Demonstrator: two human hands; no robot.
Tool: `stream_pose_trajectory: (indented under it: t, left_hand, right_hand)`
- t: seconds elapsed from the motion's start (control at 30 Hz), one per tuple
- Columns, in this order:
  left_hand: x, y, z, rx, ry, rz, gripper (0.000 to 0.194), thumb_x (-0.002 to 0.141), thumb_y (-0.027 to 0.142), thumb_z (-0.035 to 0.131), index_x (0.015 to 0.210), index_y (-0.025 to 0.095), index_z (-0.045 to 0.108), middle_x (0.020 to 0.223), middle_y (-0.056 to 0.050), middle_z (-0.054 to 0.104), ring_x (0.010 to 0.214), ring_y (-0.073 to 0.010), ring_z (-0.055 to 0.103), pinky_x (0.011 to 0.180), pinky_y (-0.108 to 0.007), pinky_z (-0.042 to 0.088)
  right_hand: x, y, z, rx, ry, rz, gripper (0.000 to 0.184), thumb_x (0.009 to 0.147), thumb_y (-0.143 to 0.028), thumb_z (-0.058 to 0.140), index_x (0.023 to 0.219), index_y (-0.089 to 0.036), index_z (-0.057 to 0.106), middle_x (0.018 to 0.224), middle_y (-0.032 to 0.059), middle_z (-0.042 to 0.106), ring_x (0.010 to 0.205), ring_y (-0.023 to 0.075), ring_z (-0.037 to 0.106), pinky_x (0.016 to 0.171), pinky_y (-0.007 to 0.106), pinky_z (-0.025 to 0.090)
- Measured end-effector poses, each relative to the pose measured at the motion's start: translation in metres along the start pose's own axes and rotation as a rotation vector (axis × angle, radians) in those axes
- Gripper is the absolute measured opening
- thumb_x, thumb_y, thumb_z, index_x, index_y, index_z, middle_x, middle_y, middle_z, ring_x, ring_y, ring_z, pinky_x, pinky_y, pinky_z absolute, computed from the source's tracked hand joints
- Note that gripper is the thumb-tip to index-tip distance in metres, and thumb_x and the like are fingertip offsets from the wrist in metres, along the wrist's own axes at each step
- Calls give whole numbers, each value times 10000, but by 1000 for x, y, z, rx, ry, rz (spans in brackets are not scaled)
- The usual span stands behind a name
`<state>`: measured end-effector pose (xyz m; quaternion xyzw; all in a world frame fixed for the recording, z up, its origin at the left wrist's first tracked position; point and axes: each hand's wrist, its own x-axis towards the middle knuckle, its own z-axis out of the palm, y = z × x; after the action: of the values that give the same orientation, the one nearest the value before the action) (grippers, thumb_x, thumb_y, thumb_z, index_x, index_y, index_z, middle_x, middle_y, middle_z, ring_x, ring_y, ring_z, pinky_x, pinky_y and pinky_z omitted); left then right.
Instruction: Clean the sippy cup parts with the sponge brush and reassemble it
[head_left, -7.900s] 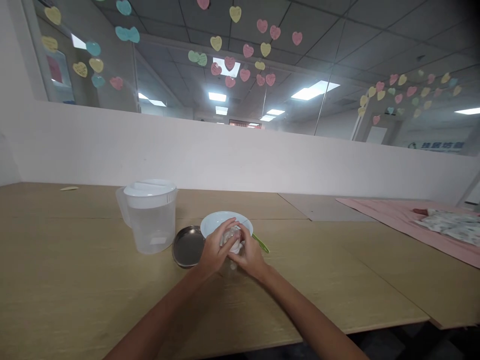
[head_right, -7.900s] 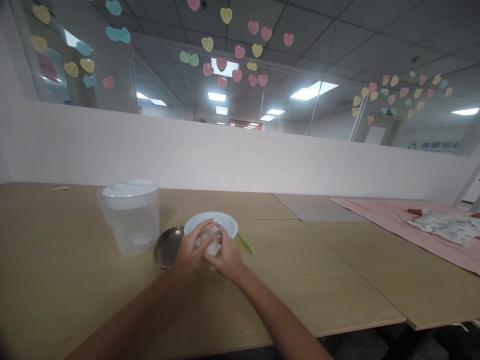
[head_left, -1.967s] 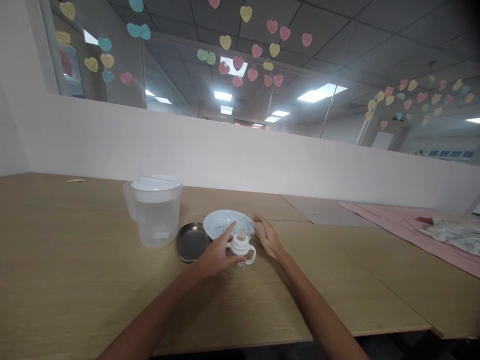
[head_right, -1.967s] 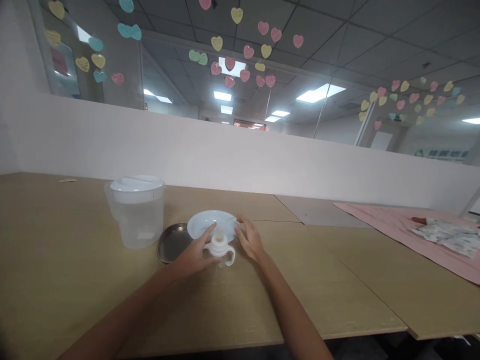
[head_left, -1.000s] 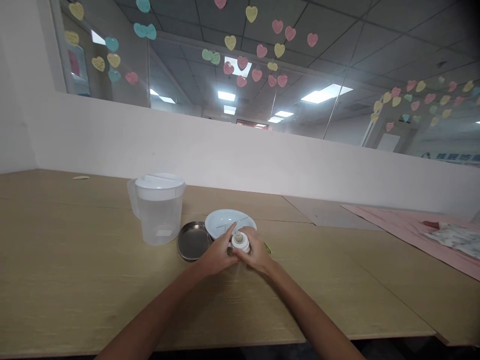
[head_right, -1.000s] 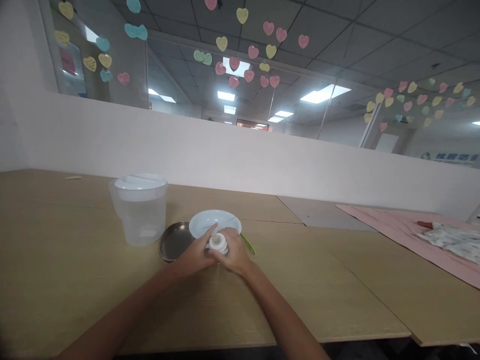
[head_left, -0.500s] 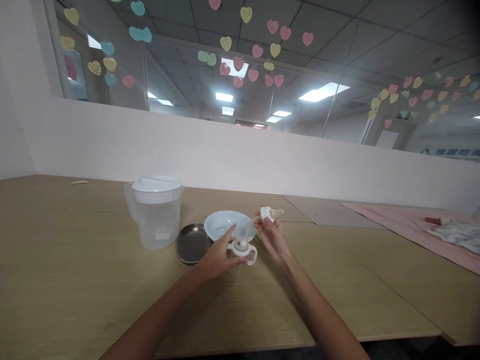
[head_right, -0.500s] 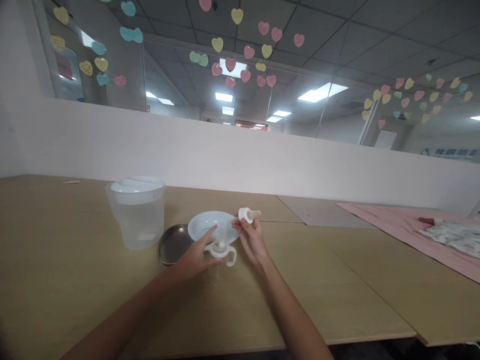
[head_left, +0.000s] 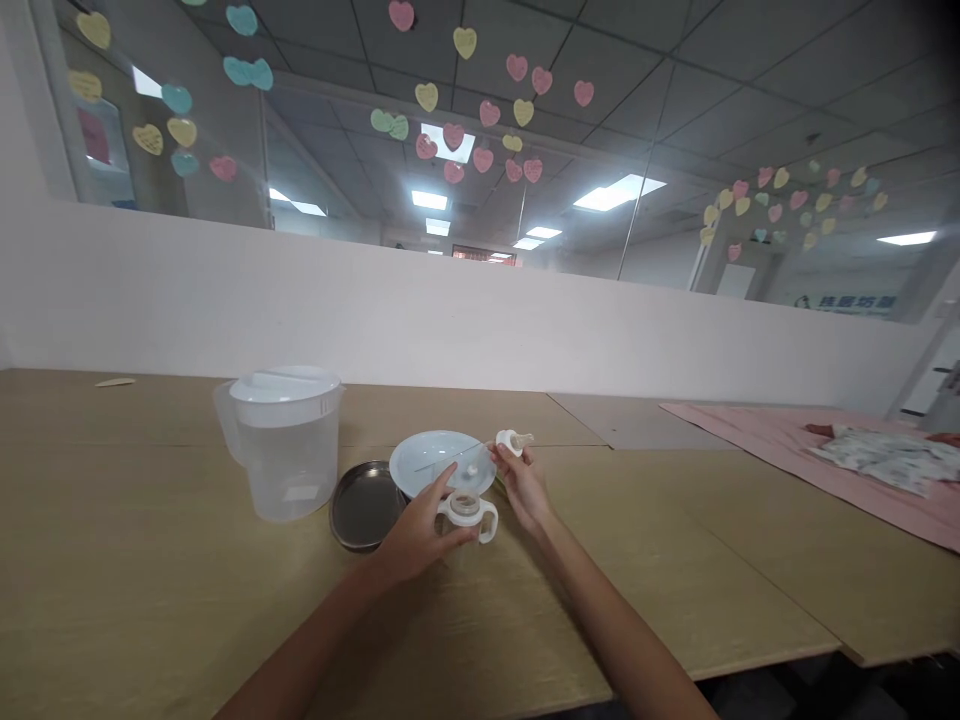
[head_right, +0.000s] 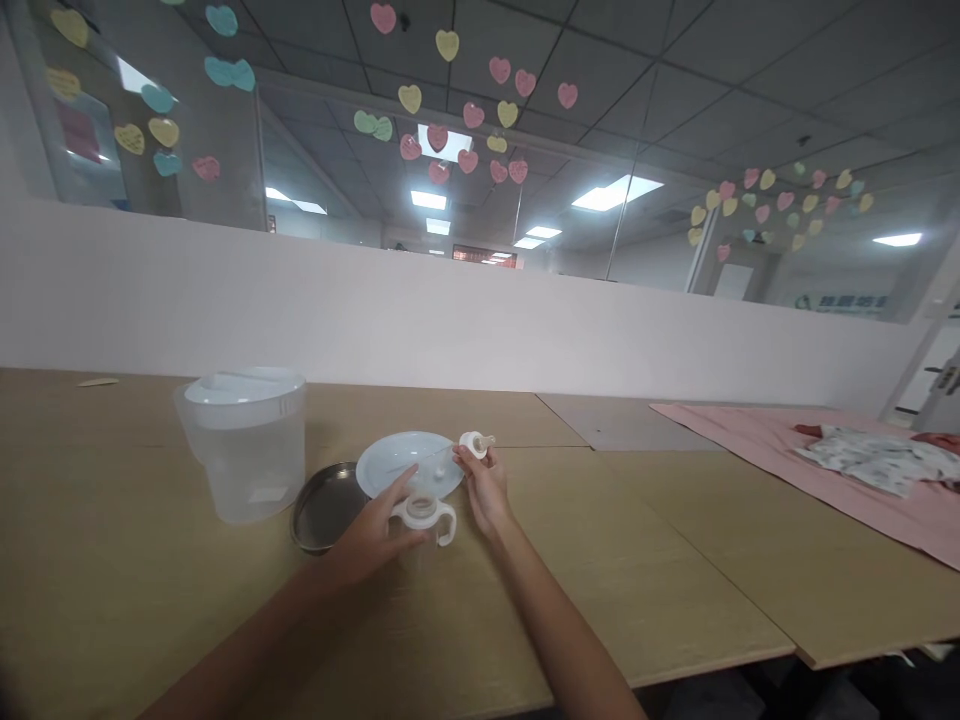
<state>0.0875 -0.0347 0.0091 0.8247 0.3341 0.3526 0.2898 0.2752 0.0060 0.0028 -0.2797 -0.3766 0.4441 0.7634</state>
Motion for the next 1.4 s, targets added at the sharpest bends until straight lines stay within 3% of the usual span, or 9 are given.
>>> stream_pose_trajectory:
  t: [0.17,0.37,0.57,0.73,0.87,1.0,1.13,1.23,1.4]
  left_hand:
    - [1,-2,1,21,-7,14,823,720,520,570,1385,189,215,1292,-124,462,1168,-272,429,978,-391,319]
    - [0,-1,1,53,-15,48,804,738,513,552,1387,189,204,1315,-121,439,1184,-276,412,983,-402,312]
    - [3,-9,6,122,4,97,798,753,506,537,1393,195,176,1340,-121,406,1187,-266,410,983,-398,320]
    - [1,-8,1,218,42,173,789,757,521,526,1386,176,196,1278,-141,464,1175,-283,415,975,-438,316]
    - [6,1,-7,217,189,213,604,827,447,461,1340,181,285,1326,-121,414,1208,-245,387,987,-399,324]
    - [20,16,-10,166,267,294,450,825,396,490,1221,194,425,1218,-87,512,1116,-204,471,941,-345,380]
    - [28,26,-9,228,284,367,285,833,342,483,1068,189,537,1030,-64,610,973,-188,547,859,-322,421]
    - [28,33,-13,227,253,386,257,875,297,404,1043,198,571,1014,-55,638,949,-175,571,846,-304,423]
    - [32,41,-29,9,228,278,275,860,359,418,886,192,635,897,-34,675,855,-167,610,774,-265,448]
  right_hand:
    - [4,13,-5,-109,-6,10,330,623,-324,722,884,-164,598,929,37,636,862,157,608,834,315,485]
    - [2,14,-6,-378,-186,55,401,674,-449,647,910,-127,613,903,69,650,839,191,594,775,320,463]
    - [-6,9,0,-560,-308,2,419,698,-447,619,992,-150,596,989,80,641,894,213,584,780,324,454]
    - [-12,-1,5,-858,-309,-308,579,682,-378,656,1208,-208,484,1171,81,568,1040,227,537,897,377,420]
    - [-15,-10,8,-1092,-356,-677,429,750,-344,595,1150,-201,535,1149,88,579,1065,226,521,928,387,407]
    - [-18,-17,7,-1186,-442,-968,418,797,-303,543,1198,-198,495,1155,105,568,1083,233,510,911,391,426]
    - [-23,-20,3,-1184,-450,-1100,443,831,-250,500,1264,-194,423,1153,110,568,1087,220,518,907,379,444]
    - [-26,-20,4,-1180,-438,-1128,467,831,-213,503,1285,-204,390,1155,104,566,1091,209,521,909,359,456]
    - [-31,-20,6,-1142,-456,-1172,512,819,-173,523,1300,-203,349,1156,105,560,1099,199,520,908,335,466]
